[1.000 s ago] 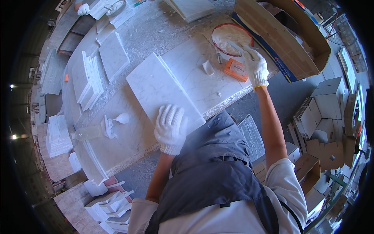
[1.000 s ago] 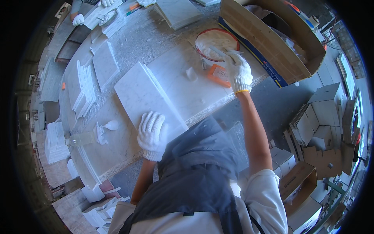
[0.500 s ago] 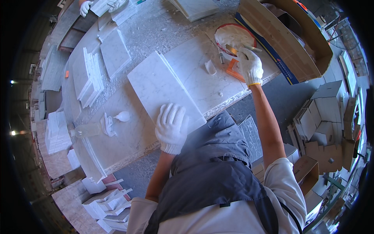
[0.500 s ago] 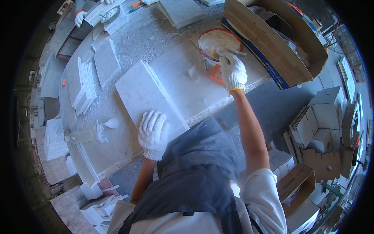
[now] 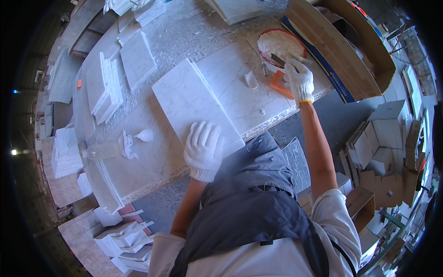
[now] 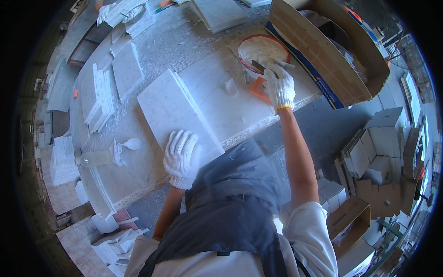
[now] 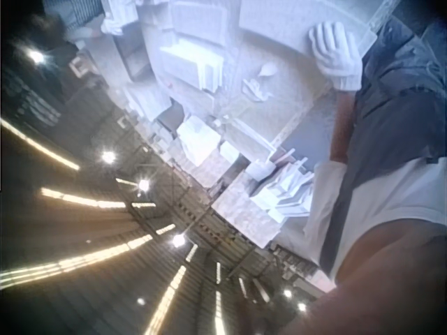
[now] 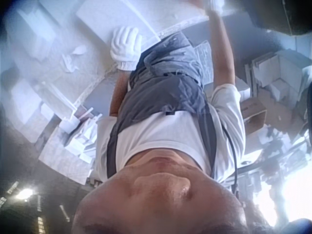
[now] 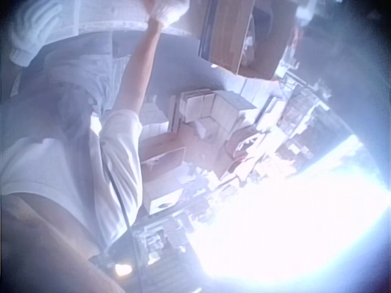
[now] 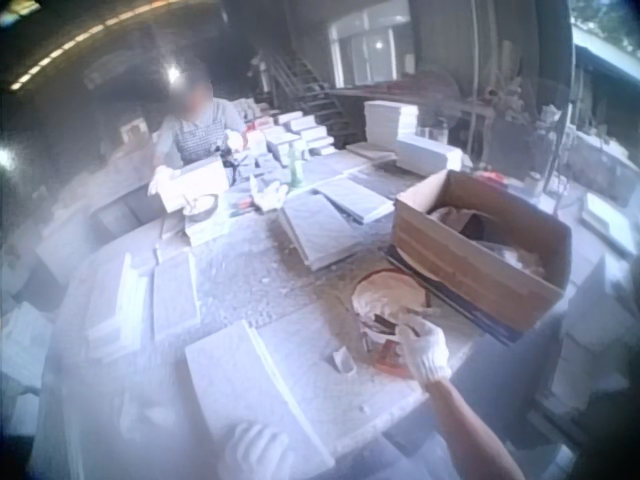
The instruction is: The person repeatedly scrapes a white rectangular tile with a utility knife, then wipes the surface with a cloth. The person flips the tile over and continues scraping and wiping the other side. The person handles multiple tiles one at a time, scraping and wiping each before setting it aside.
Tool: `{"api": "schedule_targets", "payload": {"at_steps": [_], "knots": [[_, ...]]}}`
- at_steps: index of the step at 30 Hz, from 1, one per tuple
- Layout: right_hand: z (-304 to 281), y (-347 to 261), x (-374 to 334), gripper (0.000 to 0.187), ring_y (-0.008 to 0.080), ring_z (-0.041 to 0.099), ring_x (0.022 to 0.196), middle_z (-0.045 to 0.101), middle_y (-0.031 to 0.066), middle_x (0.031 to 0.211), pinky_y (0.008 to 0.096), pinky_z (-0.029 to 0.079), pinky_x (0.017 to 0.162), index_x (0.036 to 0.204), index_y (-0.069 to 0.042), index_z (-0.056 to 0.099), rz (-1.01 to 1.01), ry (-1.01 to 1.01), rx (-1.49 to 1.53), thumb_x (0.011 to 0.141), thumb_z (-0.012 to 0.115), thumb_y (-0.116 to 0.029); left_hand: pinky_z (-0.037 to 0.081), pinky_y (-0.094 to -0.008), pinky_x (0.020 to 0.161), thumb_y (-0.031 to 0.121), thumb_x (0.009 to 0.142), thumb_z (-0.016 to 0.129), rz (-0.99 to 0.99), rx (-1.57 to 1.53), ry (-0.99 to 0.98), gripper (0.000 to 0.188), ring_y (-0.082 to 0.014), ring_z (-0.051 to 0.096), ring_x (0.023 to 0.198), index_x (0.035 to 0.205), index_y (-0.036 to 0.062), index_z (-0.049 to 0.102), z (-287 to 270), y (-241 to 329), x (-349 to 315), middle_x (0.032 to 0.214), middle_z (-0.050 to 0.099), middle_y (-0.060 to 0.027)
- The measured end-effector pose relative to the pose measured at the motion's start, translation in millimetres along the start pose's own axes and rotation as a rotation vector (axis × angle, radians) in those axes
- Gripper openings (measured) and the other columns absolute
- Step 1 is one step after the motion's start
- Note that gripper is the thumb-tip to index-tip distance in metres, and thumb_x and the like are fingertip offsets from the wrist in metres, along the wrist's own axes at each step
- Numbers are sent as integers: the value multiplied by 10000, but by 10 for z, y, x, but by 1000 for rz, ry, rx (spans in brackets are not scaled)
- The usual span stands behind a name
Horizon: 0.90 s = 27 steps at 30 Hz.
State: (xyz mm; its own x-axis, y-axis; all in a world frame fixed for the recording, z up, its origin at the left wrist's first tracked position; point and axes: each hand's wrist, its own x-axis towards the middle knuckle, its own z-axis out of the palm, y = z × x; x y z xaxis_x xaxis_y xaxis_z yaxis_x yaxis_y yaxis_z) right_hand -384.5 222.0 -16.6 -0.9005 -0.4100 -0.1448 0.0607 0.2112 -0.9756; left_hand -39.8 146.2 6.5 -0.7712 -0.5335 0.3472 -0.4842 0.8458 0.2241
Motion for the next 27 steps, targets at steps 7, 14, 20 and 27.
{"api": "schedule_targets", "payload": {"at_steps": [7, 14, 20, 27], "knots": [[-12, 9, 11, 294, 115, 650, 650, 728, 60, 887, 263, 554, 590, 1209, -25, 749, -83, 37, -31, 959, 701, -172, 474, -467, 1086, 259, 849, 755, -38, 30, 16, 334, -347, 591, 1285, 1167, 159, 762, -3, 10, 18, 1291, 685, -83], [415, -135, -452, 302, 77, 662, 699, 744, 23, 923, 248, 569, 592, 1223, -58, 758, -3, -251, 78, 956, 718, -193, 497, -445, 1030, 270, 837, 753, -71, 21, 64, 300, -325, 601, 1259, 1124, 182, 762, -23, 32, 2, 1249, 686, -51], [1229, -271, -772, 354, 99, 668, 696, 739, 30, 954, 249, 578, 593, 1254, -62, 739, 122, -486, 54, 962, 728, -262, 496, -441, 1038, 279, 876, 732, -71, -37, 82, 263, -295, 609, 1242, 1108, 164, 781, -55, -3, -10, 1200, 711, -33], [1685, -168, -836, 346, 90, 675, 681, 739, 27, 912, 252, 552, 555, 1249, -67, 741, -133, -479, -74, 965, 722, -264, 492, -446, 1066, 273, 891, 722, -84, -76, 164, 255, -268, 632, 1209, 1102, 148, 791, -91, 13, -16, 1149, 739, -39]]}}
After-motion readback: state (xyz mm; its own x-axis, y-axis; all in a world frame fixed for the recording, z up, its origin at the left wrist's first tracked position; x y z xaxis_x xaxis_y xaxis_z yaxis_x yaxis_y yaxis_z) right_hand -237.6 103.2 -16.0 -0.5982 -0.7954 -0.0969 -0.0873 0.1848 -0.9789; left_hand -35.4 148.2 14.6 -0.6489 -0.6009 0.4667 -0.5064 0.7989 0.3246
